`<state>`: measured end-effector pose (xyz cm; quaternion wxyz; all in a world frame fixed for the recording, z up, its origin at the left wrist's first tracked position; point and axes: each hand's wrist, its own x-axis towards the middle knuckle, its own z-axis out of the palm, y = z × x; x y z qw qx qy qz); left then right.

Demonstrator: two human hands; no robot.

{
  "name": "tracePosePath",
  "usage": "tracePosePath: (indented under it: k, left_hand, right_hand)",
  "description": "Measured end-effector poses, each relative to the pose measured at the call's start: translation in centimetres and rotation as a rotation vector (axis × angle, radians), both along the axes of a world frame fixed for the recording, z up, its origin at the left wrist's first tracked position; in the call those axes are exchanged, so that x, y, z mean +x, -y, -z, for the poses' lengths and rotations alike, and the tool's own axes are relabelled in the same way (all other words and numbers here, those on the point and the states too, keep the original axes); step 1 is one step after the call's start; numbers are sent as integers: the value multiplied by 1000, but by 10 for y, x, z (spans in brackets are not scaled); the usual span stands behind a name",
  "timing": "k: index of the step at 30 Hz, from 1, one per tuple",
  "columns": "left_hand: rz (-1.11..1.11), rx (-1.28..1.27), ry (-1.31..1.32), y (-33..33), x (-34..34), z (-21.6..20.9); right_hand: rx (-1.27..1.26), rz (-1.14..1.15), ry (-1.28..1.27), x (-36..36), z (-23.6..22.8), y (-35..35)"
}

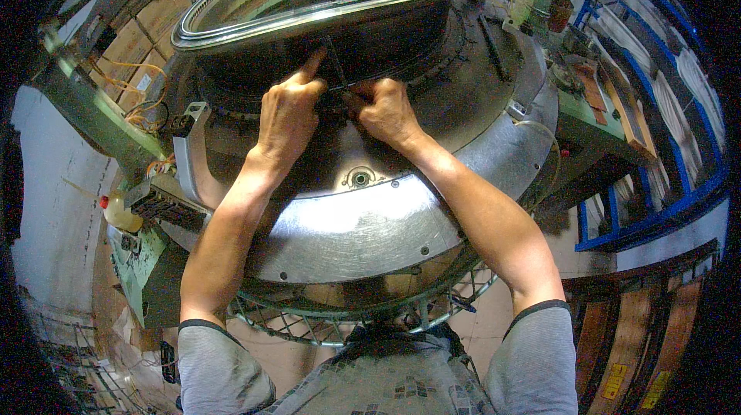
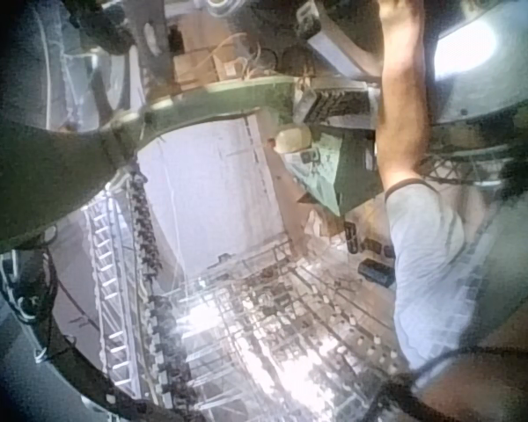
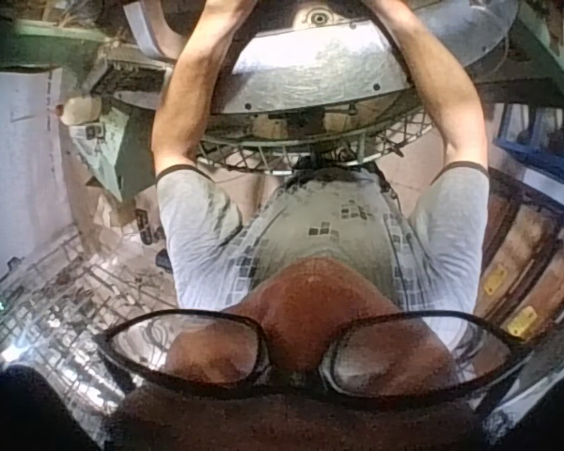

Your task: The person repeatedly picks small rectangular metal pieces from a nearby tray and inserts them into slots around the rim of a large circular metal machine. The person handles the pieces one at a time and places them into the machine's edge.

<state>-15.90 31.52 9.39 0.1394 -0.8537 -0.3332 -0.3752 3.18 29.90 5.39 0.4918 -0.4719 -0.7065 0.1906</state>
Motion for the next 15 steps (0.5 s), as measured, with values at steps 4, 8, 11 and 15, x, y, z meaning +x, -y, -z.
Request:
tracePosePath:
  k: [4,8,11,15]
  left_hand:
    - [7,4,4,0,0,0]
    - [13,-4,-7,0,0,-1]
    - [30,1,1,0,-1,-1]
    - [35,-16,18,-1,0,-1]
  right_hand:
    - [21,-18,-11,0,1,-1]
    - [-9,-13,-17,1,2,-2]
    - [-41,2,-13,2,2,-3]
    - [7,-14,-8,1,4,-3]
